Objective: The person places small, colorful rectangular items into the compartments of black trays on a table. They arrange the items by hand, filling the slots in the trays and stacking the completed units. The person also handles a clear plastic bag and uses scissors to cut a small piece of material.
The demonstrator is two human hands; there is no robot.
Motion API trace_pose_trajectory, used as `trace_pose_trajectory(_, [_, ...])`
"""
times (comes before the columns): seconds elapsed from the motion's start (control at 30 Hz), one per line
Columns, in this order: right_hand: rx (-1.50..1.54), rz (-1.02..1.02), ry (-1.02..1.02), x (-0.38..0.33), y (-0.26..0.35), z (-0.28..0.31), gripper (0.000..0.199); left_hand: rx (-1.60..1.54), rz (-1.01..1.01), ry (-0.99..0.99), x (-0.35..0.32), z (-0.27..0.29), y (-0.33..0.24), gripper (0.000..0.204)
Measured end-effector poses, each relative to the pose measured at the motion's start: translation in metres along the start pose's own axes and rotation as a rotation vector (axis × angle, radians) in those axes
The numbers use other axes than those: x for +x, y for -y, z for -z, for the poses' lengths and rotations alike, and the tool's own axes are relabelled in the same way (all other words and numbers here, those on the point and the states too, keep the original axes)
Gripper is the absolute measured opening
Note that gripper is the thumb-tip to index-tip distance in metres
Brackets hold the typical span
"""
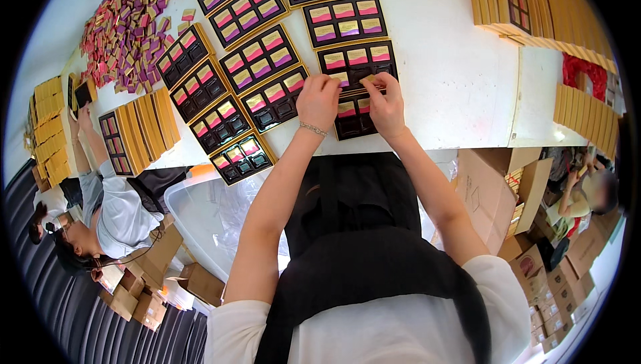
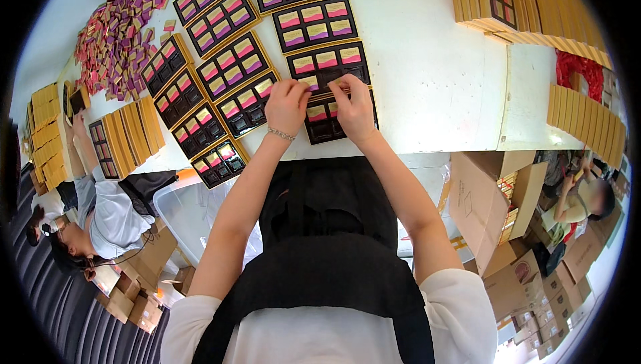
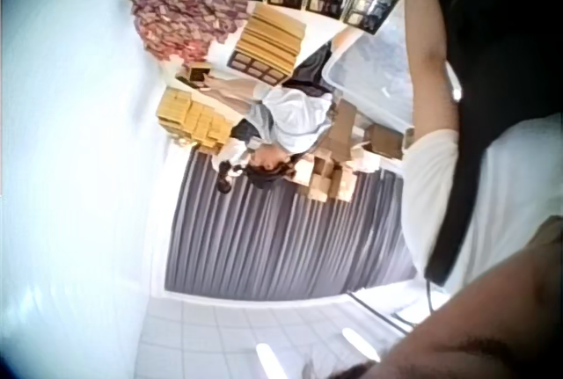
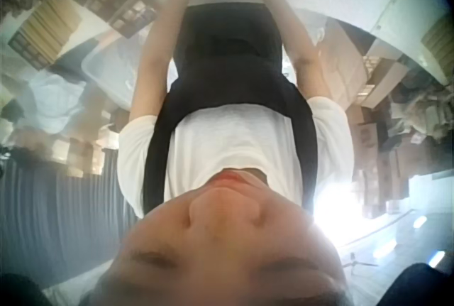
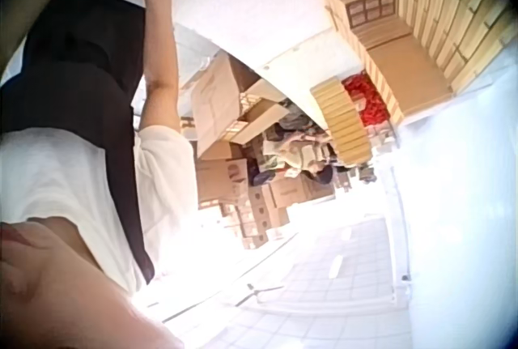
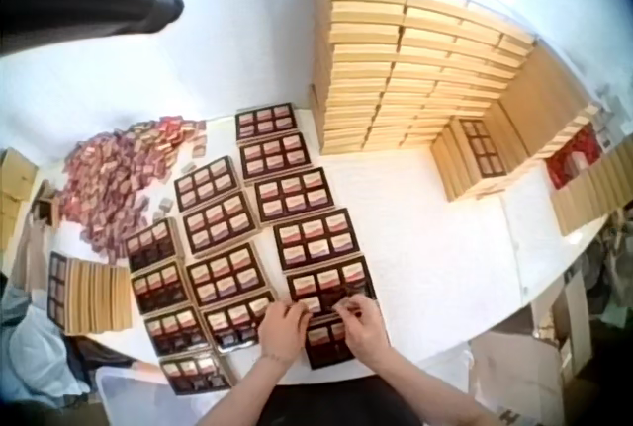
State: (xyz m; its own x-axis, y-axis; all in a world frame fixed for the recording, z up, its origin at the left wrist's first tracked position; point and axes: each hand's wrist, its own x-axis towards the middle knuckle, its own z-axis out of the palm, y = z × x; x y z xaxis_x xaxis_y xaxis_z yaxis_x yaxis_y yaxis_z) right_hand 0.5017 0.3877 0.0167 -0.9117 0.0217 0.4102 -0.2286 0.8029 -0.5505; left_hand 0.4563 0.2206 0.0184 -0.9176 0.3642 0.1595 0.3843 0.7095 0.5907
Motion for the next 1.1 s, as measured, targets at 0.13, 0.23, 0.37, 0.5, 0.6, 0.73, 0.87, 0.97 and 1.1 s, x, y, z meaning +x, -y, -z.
trace_pose_trajectory(0.13, [-0.032, 0.079, -0.018, 0.005, -0.004, -0.009, 0.03, 0.045, -0.204, -0.035, -0.004, 0.0, -0.004, 0.023])
trace_pose_trajectory(0.23, [-0.029, 0.05, -0.061, 0.009, 0.004, -0.011, 0.032, 0.082, -0.177, 0.017, -0.018, 0.002, -0.003, 0.032])
trace_pose_trajectory(0.37, [-0.063, 0.084, 0.05, 0.011, -0.004, -0.017, 0.034, 0.098, -0.199, 0.047, -0.02, 0.003, -0.005, 0.037])
trace_pose_trajectory(0.5, [-0.147, 0.111, 0.179, 0.007, 0.006, 0.001, 0.037, 0.168, -0.221, 0.101, -0.023, 0.003, -0.003, 0.042])
trace_pose_trajectory(0.6, [-0.26, 0.042, 0.347, -0.003, 0.013, 0.011, 0.05, 0.187, -0.233, 0.155, -0.024, 0.004, -0.007, 0.049])
trace_pose_trajectory(0.73, [-0.308, 0.048, 0.516, -0.003, 0.008, 0.018, 0.061, 0.221, -0.231, 0.241, -0.024, 0.007, -0.008, 0.057])
trace_pose_trajectory(0.87, [-0.273, 0.082, 0.572, -0.002, -0.001, 0.018, 0.064, 0.195, -0.188, 0.276, -0.026, 0.005, -0.006, 0.061])
trace_pose_trajectory(0.97, [-0.296, 0.096, 0.573, -0.001, -0.002, 0.018, 0.063, 0.271, -0.212, 0.294, -0.027, 0.0, -0.005, 0.069])
trace_pose_trajectory(1.1, [-0.319, 0.086, 0.616, -0.001, 0.004, 0.019, 0.063, 0.281, -0.165, 0.313, -0.03, -0.001, -0.008, 0.068])
